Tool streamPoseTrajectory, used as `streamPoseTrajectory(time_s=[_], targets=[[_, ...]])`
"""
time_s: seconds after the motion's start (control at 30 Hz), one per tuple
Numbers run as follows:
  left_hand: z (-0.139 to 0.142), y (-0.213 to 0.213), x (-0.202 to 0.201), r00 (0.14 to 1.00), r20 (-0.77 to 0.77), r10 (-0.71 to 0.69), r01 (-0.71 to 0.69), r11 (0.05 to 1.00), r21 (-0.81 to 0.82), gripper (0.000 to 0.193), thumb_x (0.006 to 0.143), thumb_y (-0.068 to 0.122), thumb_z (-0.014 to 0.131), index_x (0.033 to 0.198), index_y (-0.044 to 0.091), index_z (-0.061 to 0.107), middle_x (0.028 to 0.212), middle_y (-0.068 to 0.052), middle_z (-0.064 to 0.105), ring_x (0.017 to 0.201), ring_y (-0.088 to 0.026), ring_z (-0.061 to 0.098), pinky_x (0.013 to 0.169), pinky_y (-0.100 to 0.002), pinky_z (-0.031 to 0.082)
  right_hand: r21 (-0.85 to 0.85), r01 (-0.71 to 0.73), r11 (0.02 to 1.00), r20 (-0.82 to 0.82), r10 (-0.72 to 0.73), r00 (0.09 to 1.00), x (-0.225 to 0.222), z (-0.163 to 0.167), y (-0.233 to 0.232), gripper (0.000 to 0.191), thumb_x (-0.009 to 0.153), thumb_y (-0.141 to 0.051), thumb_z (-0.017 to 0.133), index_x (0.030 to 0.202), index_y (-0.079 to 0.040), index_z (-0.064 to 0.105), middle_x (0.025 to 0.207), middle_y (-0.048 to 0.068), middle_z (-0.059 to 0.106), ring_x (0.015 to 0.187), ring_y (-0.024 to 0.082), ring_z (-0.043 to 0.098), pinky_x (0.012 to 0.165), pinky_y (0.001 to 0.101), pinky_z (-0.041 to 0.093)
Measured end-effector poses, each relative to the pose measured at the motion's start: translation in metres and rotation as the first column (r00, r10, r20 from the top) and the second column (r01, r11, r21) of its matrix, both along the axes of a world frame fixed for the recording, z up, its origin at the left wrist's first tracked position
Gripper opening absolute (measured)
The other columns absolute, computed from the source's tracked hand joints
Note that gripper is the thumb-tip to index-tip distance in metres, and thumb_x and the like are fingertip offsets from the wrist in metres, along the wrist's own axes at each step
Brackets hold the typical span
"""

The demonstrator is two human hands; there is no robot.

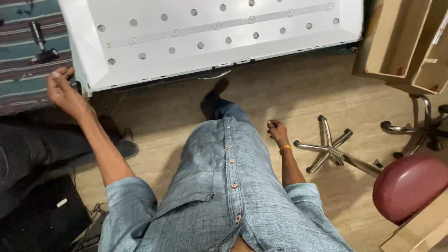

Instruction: The person works on a white LED light panel resting on their lap, pressing LED strip segments into the panel channels. They then pick up a long aluminum profile, align and fit a small connector piece onto it, and reposition the panel. At the end they carry a taped cardboard box to a shelf and set it down.

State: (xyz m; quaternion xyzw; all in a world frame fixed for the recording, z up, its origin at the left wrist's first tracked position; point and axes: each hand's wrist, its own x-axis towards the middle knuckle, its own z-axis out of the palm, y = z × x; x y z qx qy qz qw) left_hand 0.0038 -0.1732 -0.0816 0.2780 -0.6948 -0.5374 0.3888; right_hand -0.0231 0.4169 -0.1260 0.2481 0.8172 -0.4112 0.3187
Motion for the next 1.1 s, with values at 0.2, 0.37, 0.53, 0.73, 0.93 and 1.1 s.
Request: streamPoseTrajectory(time_s=[0.2, 0.37, 0.53, 0.73, 0.93, 1.1], targets=[[-0.005, -0.001, 0.004, 0.999, 0.026, 0.031, -0.032, 0.999, 0.034, 0.032, 0.116, 0.026, 0.054, 0.110, -0.004, 0.065, 0.107, -0.013, 0.075, 0.103, -0.023, 0.072, 0.096, -0.040, 0.054, 0.039, -0.020, 0.999, 0.013, 0.019, 1.000, -0.001, -0.001, 0.009, 0.034, 0.097, -0.036, 0.067, 0.117, -0.008, 0.072, 0.091, 0.004, 0.074, 0.076, 0.015, 0.072, 0.060, 0.0311, 0.057], [-0.002, -0.002, 0.005, 0.996, 0.062, 0.064, -0.066, 0.997, 0.035, 0.033, 0.115, 0.026, 0.052, 0.106, -0.002, 0.067, 0.104, -0.013, 0.076, 0.098, -0.021, 0.072, 0.092, -0.040, 0.055, -0.047, 0.028, 0.999, -0.019, -0.029, 0.999, -0.012, -0.008, 0.001, 0.032, 0.098, -0.033, 0.065, 0.115, -0.008, 0.073, 0.090, 0.001, 0.072, 0.077, 0.013, 0.071, 0.059, 0.0295, 0.055], [0.006, 0.003, -0.001, 0.989, 0.102, 0.106, -0.113, 0.991, 0.069, 0.032, 0.112, 0.025, 0.051, 0.103, -0.001, 0.068, 0.099, -0.012, 0.079, 0.090, -0.019, 0.070, 0.087, -0.039, 0.055, -0.154, -0.061, 0.986, -0.163, 0.036, 0.986, -0.026, -0.009, -0.006, 0.033, 0.104, -0.034, 0.065, 0.109, -0.002, 0.071, 0.084, 0.005, 0.068, 0.073, 0.012, 0.064, 0.058, 0.0284, 0.052], [0.012, 0.003, -0.004, 0.995, 0.070, 0.071, -0.075, 0.995, 0.063, 0.029, 0.114, 0.022, 0.051, 0.106, -0.001, 0.066, 0.101, -0.013, 0.077, 0.095, -0.018, 0.069, 0.092, -0.038, 0.053, -0.086, 0.095, 0.992, -0.038, -0.098, 0.994, -0.031, -0.007, -0.007, 0.027, 0.097, -0.032, 0.067, 0.112, -0.009, 0.070, 0.085, 0.000, 0.070, 0.071, 0.010, 0.065, 0.055, 0.0285, 0.051], [0.010, -0.005, 0.000, 0.985, 0.150, 0.083, -0.100, 0.989, 0.107, 0.027, 0.113, 0.023, 0.052, 0.109, 0.001, 0.067, 0.102, -0.010, 0.078, 0.092, -0.018, 0.067, 0.087, -0.037, 0.050, -0.078, 0.084, 0.993, -0.096, -0.091, 0.991, -0.024, -0.004, 0.018, 0.029, 0.098, -0.032, 0.066, 0.114, -0.009, 0.071, 0.089, 0.001, 0.073, 0.073, 0.010, 0.069, 0.056, 0.0282, 0.053], [0.020, 0.004, 0.001, 0.977, 0.115, 0.180, -0.113, 0.892, -0.437, 0.031, 0.120, 0.026, 0.058, 0.118, -0.005, 0.064, 0.108, -0.014, 0.069, 0.096, -0.022, 0.066, 0.085, -0.036, 0.057, -0.092, 0.163, 0.982, -0.118, -0.173, 0.978, -0.003, 0.000, 0.048, 0.031, 0.099, -0.035, 0.066, 0.111, -0.007, 0.073, 0.087, 0.003, 0.073, 0.074, 0.013, 0.069, 0.057, 0.0292, 0.053]])
